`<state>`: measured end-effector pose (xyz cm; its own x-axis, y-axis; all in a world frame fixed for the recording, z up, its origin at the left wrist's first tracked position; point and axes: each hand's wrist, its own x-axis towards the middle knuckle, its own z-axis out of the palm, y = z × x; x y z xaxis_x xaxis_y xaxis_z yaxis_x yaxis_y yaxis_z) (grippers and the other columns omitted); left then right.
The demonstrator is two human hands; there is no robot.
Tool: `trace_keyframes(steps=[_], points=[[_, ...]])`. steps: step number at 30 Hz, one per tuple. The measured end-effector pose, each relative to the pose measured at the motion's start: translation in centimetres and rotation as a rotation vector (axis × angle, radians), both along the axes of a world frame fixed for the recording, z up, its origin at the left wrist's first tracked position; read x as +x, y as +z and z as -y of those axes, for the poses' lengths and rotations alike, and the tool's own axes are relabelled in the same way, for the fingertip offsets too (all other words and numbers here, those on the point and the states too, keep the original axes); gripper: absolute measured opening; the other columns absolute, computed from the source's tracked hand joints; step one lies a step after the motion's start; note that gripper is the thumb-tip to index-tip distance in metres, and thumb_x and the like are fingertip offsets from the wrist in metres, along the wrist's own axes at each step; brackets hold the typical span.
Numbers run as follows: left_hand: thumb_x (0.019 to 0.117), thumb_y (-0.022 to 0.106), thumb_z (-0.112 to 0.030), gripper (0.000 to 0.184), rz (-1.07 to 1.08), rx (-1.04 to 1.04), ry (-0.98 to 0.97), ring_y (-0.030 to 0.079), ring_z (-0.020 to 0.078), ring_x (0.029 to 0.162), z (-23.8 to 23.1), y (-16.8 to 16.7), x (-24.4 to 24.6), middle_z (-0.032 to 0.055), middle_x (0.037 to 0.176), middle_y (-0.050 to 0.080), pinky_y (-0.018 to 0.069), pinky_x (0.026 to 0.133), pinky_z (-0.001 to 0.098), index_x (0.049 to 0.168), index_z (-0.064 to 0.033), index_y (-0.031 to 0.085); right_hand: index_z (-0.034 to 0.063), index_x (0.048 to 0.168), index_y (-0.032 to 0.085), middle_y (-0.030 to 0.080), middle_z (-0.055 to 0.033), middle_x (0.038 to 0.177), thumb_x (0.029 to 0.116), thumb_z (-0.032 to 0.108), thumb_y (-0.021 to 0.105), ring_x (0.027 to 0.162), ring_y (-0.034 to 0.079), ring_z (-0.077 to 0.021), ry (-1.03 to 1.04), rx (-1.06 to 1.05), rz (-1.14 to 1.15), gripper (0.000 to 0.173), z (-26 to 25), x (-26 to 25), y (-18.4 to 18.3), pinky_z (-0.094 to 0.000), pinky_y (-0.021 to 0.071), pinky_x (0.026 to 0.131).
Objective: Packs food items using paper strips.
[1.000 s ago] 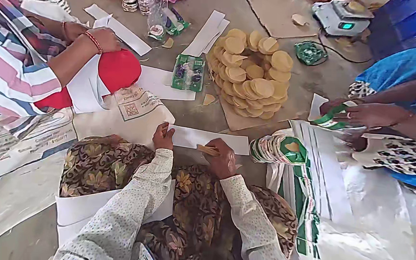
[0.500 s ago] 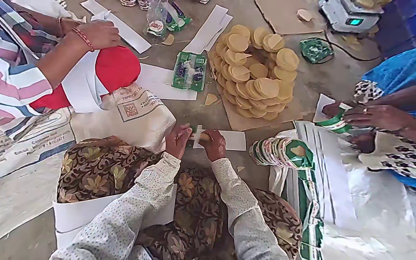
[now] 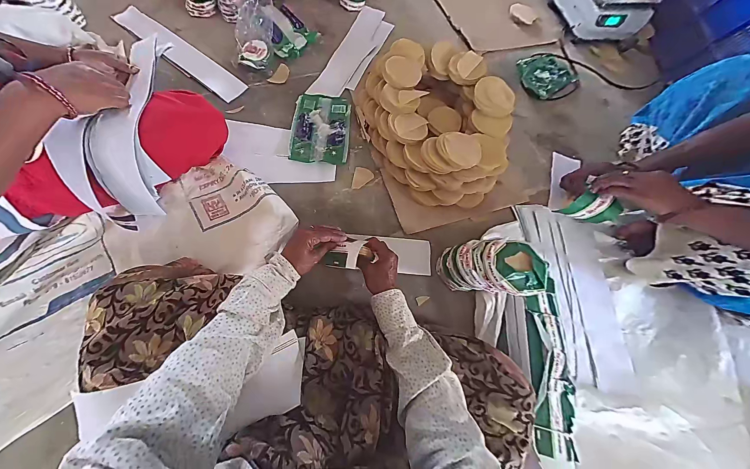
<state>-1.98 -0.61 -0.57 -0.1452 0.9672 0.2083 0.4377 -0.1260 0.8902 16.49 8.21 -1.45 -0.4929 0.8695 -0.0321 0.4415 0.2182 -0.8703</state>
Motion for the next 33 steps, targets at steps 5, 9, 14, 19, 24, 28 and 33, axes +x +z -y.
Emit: trace_keyframes(steps=[5, 9, 14, 19, 24, 28, 33], points=[[0.0994, 0.063, -0.012, 0.025, 0.031, 0.035, -0.114, 0.069, 0.0238, 0.117, 0.1, -0.6, -1.0, 0.02, 0.117, 0.073, 0.0522, 0.106, 0.0371, 0.112, 0.0082, 0.072, -0.0019, 0.1, 0.075, 0.072, -0.0181, 0.098, 0.0734, 0.01, 0.087, 0.097, 0.068, -0.0288, -0.004, 0.002, -0.04, 0.031, 0.2, 0.1, -0.3, -0.0476, 0.0518, 0.091], [0.0995, 0.062, -0.013, 0.029, -0.015, 0.034, -0.078, 0.064, 0.0325, 0.126, 0.3, -0.4, 0.3, 0.0231, 0.123, 0.071, 0.0471, 0.112, 0.0431, 0.115, 0.0091, 0.072, -0.0003, 0.098, 0.076, 0.072, -0.0171, 0.097, 0.0741, 0.008, 0.084, 0.096, 0.068, -0.0291, -0.021, 0.025, -0.049, 0.026, 0.5, 0.1, -0.2, -0.0475, 0.0524, 0.09], [0.0965, 0.063, -0.008, 0.02, -0.099, 0.143, 0.085, 0.068, 0.0305, 0.113, -0.2, -1.4, 1.1, 0.0201, 0.117, 0.073, 0.0504, 0.104, 0.044, 0.106, 0.0023, 0.078, -0.0017, 0.096, 0.075, 0.071, -0.0175, 0.094, 0.0737, 0.008, 0.084, 0.092, 0.068, -0.029, -0.032, 0.04, -0.057, 0.025, 0.4, 0.0, -0.4, -0.047, 0.0525, 0.086], [0.0961, 0.062, -0.007, 0.019, -0.114, 0.14, 0.096, 0.073, 0.0285, 0.103, -0.3, -0.8, 1.3, 0.0176, 0.106, 0.076, 0.0512, 0.103, 0.0473, 0.102, 0.004, 0.077, -0.0014, 0.096, 0.075, 0.072, -0.0168, 0.095, 0.074, 0.008, 0.083, 0.093, 0.068, -0.0269, -0.038, 0.019, -0.067, 0.025, 0.4, 0.2, -0.5, -0.0444, 0.0533, 0.086], [0.0935, 0.068, -0.01, 0.023, -0.162, 0.119, -0.097, 0.07, 0.0319, 0.111, -0.2, 0.2, 0.6, 0.0191, 0.114, 0.074, 0.0496, 0.104, 0.045, 0.11, 0.0048, 0.076, -0.0021, 0.096, 0.075, 0.072, -0.0169, 0.095, 0.0747, 0.008, 0.082, 0.093, 0.068, -0.026, -0.046, 0.015, -0.072, 0.025, 0.3, 0.3, -0.7, -0.0437, 0.0534, 0.086], [0.0937, 0.069, -0.01, 0.023, -0.063, 0.052, -0.07, 0.07, 0.0296, 0.109, -0.5, -0.1, 0.4, 0.0194, 0.112, 0.075, 0.0503, 0.102, 0.0423, 0.11, 0.0048, 0.077, -0.0026, 0.095, 0.075, 0.072, -0.0159, 0.092, 0.0756, 0.006, 0.08, 0.09, 0.068, -0.0233, -0.045, 0.025, -0.095, 0.022, 0.3, 0.3, -0.8, -0.0403, 0.0543, 0.083], [0.0941, 0.069, -0.012, 0.023, 0.086, -0.021, 0.088, 0.07, 0.0183, 0.097, -1.1, -0.3, 1.3, 0.0181, 0.106, 0.074, 0.0555, 0.092, 0.0328, 0.106, 0.0068, 0.073, -0.0012, 0.093, 0.075, 0.071, -0.0126, 0.09, 0.0749, 0.005, 0.08, 0.088, 0.067, -0.0185, -0.068, 0.007, -0.141, 0.02, 0.1, 0.4, -1.4, -0.0361, 0.0538, 0.081]])
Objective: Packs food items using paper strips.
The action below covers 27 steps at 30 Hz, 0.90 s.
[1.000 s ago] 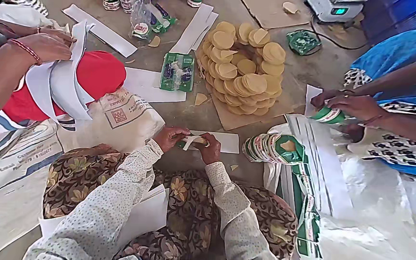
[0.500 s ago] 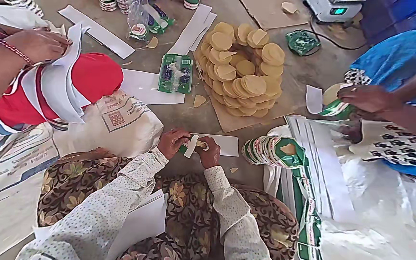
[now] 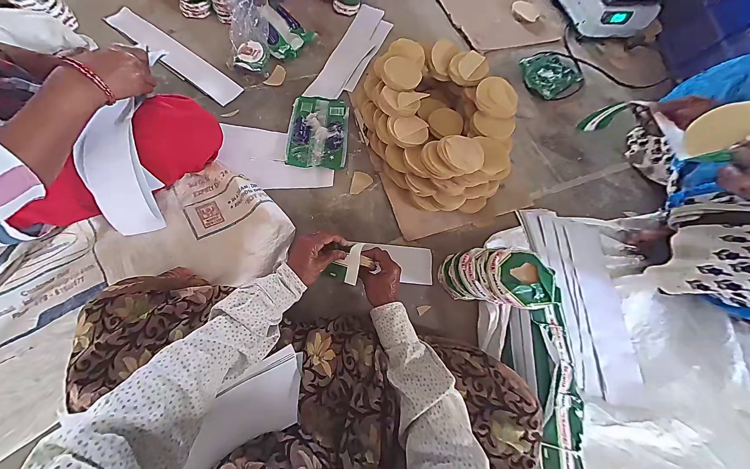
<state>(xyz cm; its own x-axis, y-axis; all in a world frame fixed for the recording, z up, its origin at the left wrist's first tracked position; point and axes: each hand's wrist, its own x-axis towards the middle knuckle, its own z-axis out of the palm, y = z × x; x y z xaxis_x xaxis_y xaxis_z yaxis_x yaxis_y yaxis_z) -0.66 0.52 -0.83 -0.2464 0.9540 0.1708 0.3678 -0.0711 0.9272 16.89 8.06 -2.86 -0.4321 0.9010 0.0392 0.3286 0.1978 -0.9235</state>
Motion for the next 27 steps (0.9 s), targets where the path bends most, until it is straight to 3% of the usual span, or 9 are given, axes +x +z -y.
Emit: trace_keyframes(steps=[2, 5, 8, 11, 15, 22, 23, 25, 27], points=[[0.0952, 0.066, -0.008, 0.018, -0.143, 0.081, 0.028, 0.07, 0.0284, 0.107, 0.2, 0.4, 0.6, 0.0212, 0.111, 0.073, 0.0548, 0.098, 0.0403, 0.102, 0.0062, 0.075, -0.0014, 0.093, 0.075, 0.071, -0.0133, 0.09, 0.0749, 0.004, 0.079, 0.088, 0.068, -0.0194, 0.004, 0.012, 0.003, 0.019, 0.0, -0.2, -0.1, -0.0368, 0.0544, 0.081], [0.0953, 0.062, -0.002, 0.017, -0.355, 0.096, 0.03, 0.072, 0.0359, 0.102, 0.3, 1.2, 1.5, 0.0196, 0.107, 0.075, 0.0558, 0.092, 0.0509, 0.099, 0.0031, 0.078, -0.0048, 0.094, 0.074, 0.071, -0.0179, 0.091, 0.0775, 0.003, 0.076, 0.089, 0.068, -0.0248, 0.018, 0.056, 0.046, 0.018, -0.2, -0.1, 0.1, -0.0416, 0.0541, 0.083], [0.0956, 0.065, -0.008, 0.018, -0.406, 0.096, -0.082, 0.071, 0.0325, 0.103, 0.6, 0.8, 1.1, 0.0154, 0.108, 0.075, 0.0544, 0.095, 0.0463, 0.104, 0.0006, 0.078, -0.0043, 0.091, 0.074, 0.071, -0.0174, 0.09, 0.0788, 0.002, 0.074, 0.089, 0.068, -0.0244, 0.005, 0.065, 0.07, 0.014, 0.1, 0.3, -0.1, -0.0421, 0.0532, 0.083], [0.0936, 0.068, -0.008, 0.023, -0.368, 0.036, -0.176, 0.068, 0.0368, 0.109, 0.6, 1.4, 0.2, 0.0194, 0.113, 0.073, 0.0522, 0.099, 0.0474, 0.112, 0.0036, 0.075, -0.0071, 0.095, 0.074, 0.072, -0.021, 0.091, 0.0812, 0.0, 0.072, 0.088, 0.069, -0.0285, 0.023, 0.104, 0.078, 0.015, 0.1, 0.0, 0.2, -0.0434, 0.0548, 0.083], [0.0938, 0.067, -0.006, 0.024, -0.295, -0.008, -0.194, 0.067, 0.0381, 0.111, 0.5, 1.5, -0.1, 0.0226, 0.114, 0.072, 0.0497, 0.102, 0.0476, 0.114, 0.0051, 0.074, -0.0074, 0.096, 0.073, 0.071, -0.0216, 0.094, 0.0701, -0.003, 0.081, 0.091, 0.069, -0.0293, 0.049, 0.074, 0.057, 0.028, 0.1, 0.0, 0.4, -0.0448, 0.0541, 0.085], [0.097, 0.064, -0.008, 0.025, -0.368, -0.049, -0.215, 0.066, 0.0414, 0.115, -0.1, 1.1, 0.4, 0.0237, 0.115, 0.072, 0.0472, 0.105, 0.0508, 0.116, 0.0061, 0.072, -0.0046, 0.096, 0.074, 0.071, -0.0185, 0.094, 0.0697, 0.0, 0.083, 0.091, 0.068, -0.0253, 0.026, 0.033, 0.057, 0.028, -0.1, -0.1, 0.3, -0.0405, 0.0539, 0.085], [0.0979, 0.062, -0.008, 0.025, -0.376, -0.08, -0.2, 0.065, 0.0417, 0.115, -0.2, 1.2, 0.5, 0.024, 0.115, 0.071, 0.0479, 0.104, 0.0515, 0.117, 0.0061, 0.072, -0.0052, 0.102, 0.073, 0.071, -0.0211, 0.1, 0.0712, 0.003, 0.084, 0.096, 0.067, -0.0283, 0.004, 0.016, 0.098, 0.034, 0.0, -0.1, 0.6, -0.0423, 0.0535, 0.087], [0.0984, 0.062, -0.008, 0.026, -0.343, -0.117, -0.131, 0.065, 0.042, 0.115, -0.2, 1.2, 0.9, 0.0253, 0.115, 0.07, 0.0479, 0.104, 0.0525, 0.118, 0.0069, 0.071, -0.0093, 0.131, 0.061, 0.061, -0.0307, 0.13, 0.0787, 0.012, 0.085, 0.122, 0.06, -0.0383, -0.064, -0.062, 0.157, 0.061, 0.9, 0.4, 1.7, -0.0473, 0.0499, 0.102], [0.0954, 0.065, -0.006, 0.023, -0.264, -0.029, 0.021, 0.067, 0.0392, 0.109, -0.2, 0.7, 1.1, 0.0241, 0.109, 0.072, 0.0483, 0.104, 0.0529, 0.112, 0.0073, 0.072, -0.01, 0.144, 0.044, 0.051, -0.0298, 0.144, 0.0869, 0.015, 0.077, 0.13, 0.054, -0.0334, -0.182, -0.176, 0.052, 0.071, 2.9, 1.3, 2.6, -0.0437, 0.0491, 0.103]])
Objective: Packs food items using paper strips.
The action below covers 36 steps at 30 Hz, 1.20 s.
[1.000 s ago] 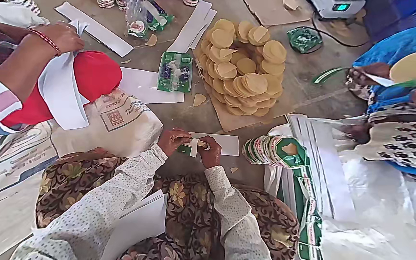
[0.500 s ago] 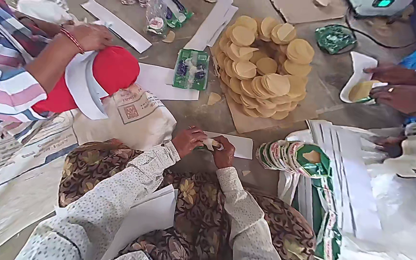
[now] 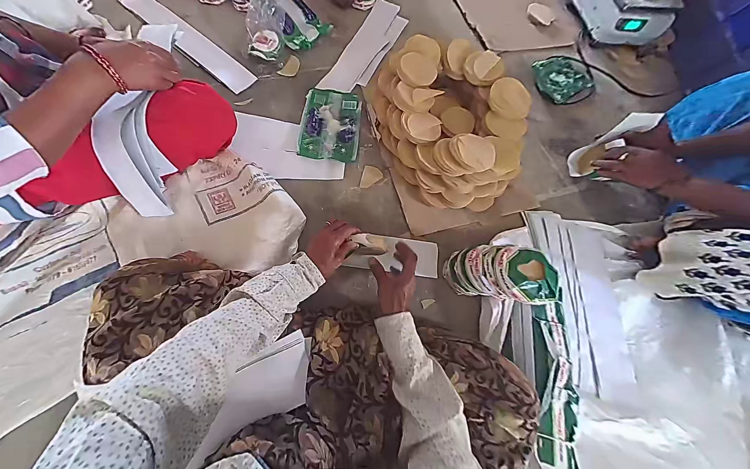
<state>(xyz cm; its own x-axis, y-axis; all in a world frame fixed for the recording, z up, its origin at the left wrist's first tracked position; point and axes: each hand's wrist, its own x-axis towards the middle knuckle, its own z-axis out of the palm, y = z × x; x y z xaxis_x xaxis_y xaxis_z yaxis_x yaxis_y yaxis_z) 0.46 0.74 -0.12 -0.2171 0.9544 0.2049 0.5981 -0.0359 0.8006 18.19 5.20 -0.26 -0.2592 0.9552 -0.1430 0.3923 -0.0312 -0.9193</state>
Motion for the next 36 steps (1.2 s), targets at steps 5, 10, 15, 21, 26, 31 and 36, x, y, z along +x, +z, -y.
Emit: trace_keyframes(steps=[5, 10, 15, 21, 26, 31, 36], points=[[0.0906, 0.071, -0.013, 0.021, 0.309, 0.334, 0.264, 0.068, 0.0172, 0.091, -0.5, 0.6, 1.9, 0.0117, 0.095, 0.072, 0.0542, 0.091, 0.0386, 0.102, 0.0046, 0.072, -0.0058, 0.114, 0.06, 0.074, -0.0124, 0.096, 0.1102, 0.053, 0.014, 0.084, 0.073, -0.0195, -0.173, -0.859, -0.534, 0.075, 6.0, -0.5, 2.9, -0.0345, 0.0609, 0.077], [0.0927, 0.072, -0.016, 0.017, 0.615, 0.576, 0.136, 0.067, 0.0025, 0.095, 2.1, 4.5, 1.9, -0.0071, 0.105, 0.072, 0.0582, 0.086, 0.0264, 0.109, -0.0129, 0.072, -0.0016, 0.143, 0.042, 0.067, -0.0194, 0.127, 0.0942, 0.082, 0.012, 0.11, 0.07, -0.0278, -0.246, -1.015, -1.075, 0.101, 3.6, -3.3, 2.7, -0.0413, 0.0589, 0.091], [0.0969, 0.07, -0.027, 0.016, 0.343, 0.515, 0.044, 0.064, 0.003, 0.107, 5.9, 4.8, -3.3, -0.009, 0.11, 0.071, 0.0536, 0.094, 0.0233, 0.11, -0.0187, 0.074, 0.0069, 0.127, 0.051, 0.064, -0.0104, 0.108, 0.1074, 0.014, 0.045, 0.095, 0.067, -0.0193, -0.639, -0.785, -1.025, 0.022, -1.3, -3.7, 2.3, -0.0387, 0.0589, 0.082], [0.0934, 0.065, -0.008, 0.018, -0.24, 0.172, 0.082, 0.069, 0.0385, 0.102, 4.5, 0.3, -3.1, 0.0187, 0.103, 0.074, 0.0531, 0.094, 0.053, 0.105, 0.0014, 0.076, -0.0027, 0.138, 0.042, 0.058, -0.016, 0.118, 0.1026, -0.002, 0.054, 0.098, 0.064, -0.0162, -0.637, -0.429, -0.729, 0.037, -0.9, -3.7, 0.9, -0.0318, 0.0575, 0.084], [0.0937, 0.068, -0.011, 0.016, -0.394, -0.027, 0.086, 0.065, 0.0433, 0.11, 1.9, 0.6, 0.0, 0.018, 0.105, 0.073, 0.0403, 0.103, 0.0654, 0.107, -0.0058, 0.077, -0.0117, 0.144, 0.051, 0.061, -0.0294, 0.138, 0.0994, -0.005, 0.047, 0.123, 0.065, -0.0411, -0.116, 0.333, 0.095, 0.045, 0.9, -3.2, -0.3, -0.0491, 0.0492, 0.106], [0.0867, 0.072, -0.004, 0.03, -0.282, -0.035, 0.126, 0.062, 0.0433, 0.12, 0.4, 0.6, 1.4, 0.0203, 0.111, 0.072, 0.0219, 0.113, 0.0723, 0.116, 0.0033, 0.069, -0.0094, 0.141, 0.056, 0.053, -0.0308, 0.146, 0.0788, -0.02, 0.052, 0.13, 0.059, -0.0466, 0.111, 0.665, 0.179, 0.063, 0.6, -4.1, -2.0, -0.0508, 0.0529, 0.104], [0.0798, 0.071, 0.006, 0.074, 0.082, -0.016, 0.308, 0.057, 0.0486, 0.123, -0.3, -0.5, 2.7, 0.0308, 0.123, 0.064, 0.0219, 0.119, 0.0655, 0.148, 0.0102, 0.042, 0.0042, 0.143, 0.06, 0.047, -0.0361, 0.149, 0.0763, -0.02, 0.057, 0.125, 0.059, -0.0556, 0.184, 0.711, 0.323, 0.071, 0.6, -4.4, -2.0, -0.0559, 0.0579, 0.09]])
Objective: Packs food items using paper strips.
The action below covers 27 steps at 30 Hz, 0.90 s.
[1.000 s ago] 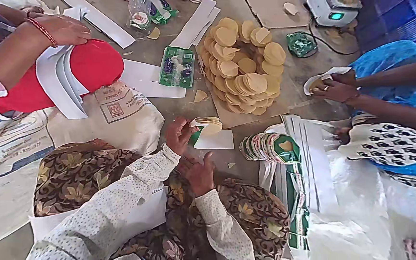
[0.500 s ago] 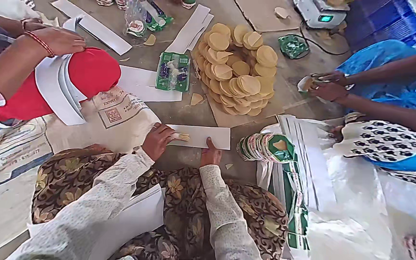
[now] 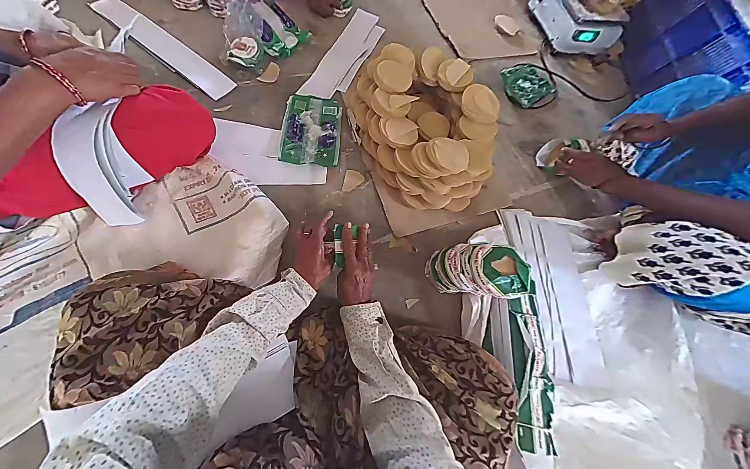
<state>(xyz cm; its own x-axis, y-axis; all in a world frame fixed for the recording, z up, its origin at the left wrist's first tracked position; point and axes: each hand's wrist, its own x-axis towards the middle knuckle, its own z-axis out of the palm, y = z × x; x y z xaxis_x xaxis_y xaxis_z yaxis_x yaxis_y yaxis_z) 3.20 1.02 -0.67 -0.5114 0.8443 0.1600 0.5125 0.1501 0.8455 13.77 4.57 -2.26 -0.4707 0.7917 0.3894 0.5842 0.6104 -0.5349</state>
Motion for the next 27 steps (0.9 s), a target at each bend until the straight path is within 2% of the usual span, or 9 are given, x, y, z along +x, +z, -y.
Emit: trace_keyframes(steps=[3, 9, 12, 17, 19, 21, 23, 25, 27], points=[[0.0776, 0.068, 0.008, 0.078, 0.035, 0.041, 0.027, 0.056, 0.0469, 0.125, -0.3, -0.4, 0.3, 0.0296, 0.122, 0.065, 0.023, 0.12, 0.0623, 0.15, 0.0094, 0.039, 0.0108, 0.142, 0.063, 0.041, -0.0415, 0.15, 0.072, -0.023, 0.057, 0.123, 0.056, -0.0618, 0.012, 0.004, 0.031, 0.078, 0.1, 0.0, -0.1, -0.0576, 0.0586, 0.084], [0.0758, 0.066, 0.014, 0.079, 0.07, 0.054, 0.012, 0.053, 0.051, 0.127, -0.5, -0.4, 0.4, 0.0333, 0.127, 0.062, 0.0256, 0.12, 0.0587, 0.15, 0.0108, 0.038, 0.0126, 0.149, 0.055, 0.036, -0.0411, 0.153, 0.0772, -0.017, 0.06, 0.13, 0.05, -0.0613, -0.013, -0.004, 0.195, 0.078, 0.4, -0.3, 0.8, -0.0574, 0.0568, 0.089], [0.0793, 0.067, 0.011, 0.076, 0.112, 0.033, -0.02, 0.048, 0.0509, 0.134, -0.9, -0.3, -0.1, 0.0337, 0.134, 0.058, 0.0243, 0.122, 0.058, 0.15, 0.0112, 0.038, 0.0046, 0.153, 0.047, 0.033, -0.0432, 0.154, 0.0788, -0.013, 0.06, 0.138, 0.039, -0.0639, 0.028, 0.053, 0.261, 0.078, 0.8, 0.0, 1.3, -0.0679, 0.0417, 0.107], [0.0881, 0.063, 0.006, 0.063, 0.115, 0.027, -0.046, 0.056, 0.0434, 0.127, -1.3, -0.1, -0.2, 0.0298, 0.12, 0.066, 0.0198, 0.124, 0.0554, 0.147, 0.0139, 0.04, 0.0114, 0.15, 0.055, 0.045, -0.0322, 0.153, 0.0756, -0.013, 0.06, 0.14, 0.04, -0.0604, 0.136, 0.154, 0.328, 0.078, 1.4, 1.8, 2.0, -0.0816, 0.0245, 0.108], [0.0841, 0.062, 0.011, 0.071, 0.123, -0.024, -0.156, 0.052, 0.0427, 0.132, -1.4, 0.5, -1.0, 0.0303, 0.129, 0.062, 0.0155, 0.125, 0.0547, 0.15, 0.0124, 0.036, 0.0035, 0.149, 0.053, 0.046, -0.0285, 0.154, 0.0807, -0.002, 0.058, 0.143, 0.039, -0.0544, 0.153, 0.071, 0.261, 0.069, 0.8, 2.0, 3.2, -0.0792, 0.0215, 0.112], [0.0809, 0.063, 0.017, 0.079, 0.108, -0.146, -0.33, 0.04, 0.0428, 0.144, -1.6, 1.3, -2.2, 0.0294, 0.147, 0.051, 0.0158, 0.126, 0.0538, 0.154, 0.008, 0.033, -0.0106, 0.148, 0.046, 0.048, -0.0284, 0.152, 0.0893, 0.015, 0.054, 0.143, 0.044, -0.0482, 0.18, -0.051, 0.118, 0.064, -0.7, 2.0, 4.8, -0.0694, 0.0269, 0.117], [0.0801, 0.064, 0.018, 0.078, 0.075, -0.162, -0.513, 0.041, 0.0448, 0.143, -1.9, 1.8, -3.3, 0.0291, 0.149, 0.048, 0.0314, 0.12, 0.053, 0.152, 0.0058, 0.036, -0.0087, 0.149, 0.045, 0.057, -0.0257, 0.144, 0.0962, 0.025, 0.063, 0.136, 0.054, -0.0395, 0.196, -0.337, 0.105, 0.065, -3.3, 1.9, 6.5, -0.0556, 0.0361, 0.118], [0.0818, 0.063, 0.017, 0.074, 0.046, -0.129, -0.643, 0.045, 0.0449, 0.139, -2.4, 2.3, -4.0, 0.0286, 0.148, 0.05, 0.0372, 0.116, 0.0513, 0.151, 0.0056, 0.039, -0.0002, 0.149, 0.045, 0.067, -0.0197, 0.13, 0.091, 0.027, 0.074, 0.12, 0.065, -0.0288, 0.239, -0.715, 0.157, 0.07, -6.7, 1.6, 7.3, -0.0463, 0.0493, 0.106], [0.0823, 0.067, 0.014, 0.076, 0.03, -0.101, -0.624, 0.041, 0.0419, 0.145, -2.7, 2.6, -4.0, 0.0259, 0.151, 0.049, 0.0293, 0.122, 0.05, 0.152, 0.0054, 0.039, 0.0011, 0.147, 0.044, 0.068, -0.0188, 0.123, 0.0855, 0.019, 0.08, 0.107, 0.069, -0.023, 0.297, -0.973, 0.129, 0.074, -8.7, 1.5, 7.0, -0.0411, 0.0555, 0.096]])
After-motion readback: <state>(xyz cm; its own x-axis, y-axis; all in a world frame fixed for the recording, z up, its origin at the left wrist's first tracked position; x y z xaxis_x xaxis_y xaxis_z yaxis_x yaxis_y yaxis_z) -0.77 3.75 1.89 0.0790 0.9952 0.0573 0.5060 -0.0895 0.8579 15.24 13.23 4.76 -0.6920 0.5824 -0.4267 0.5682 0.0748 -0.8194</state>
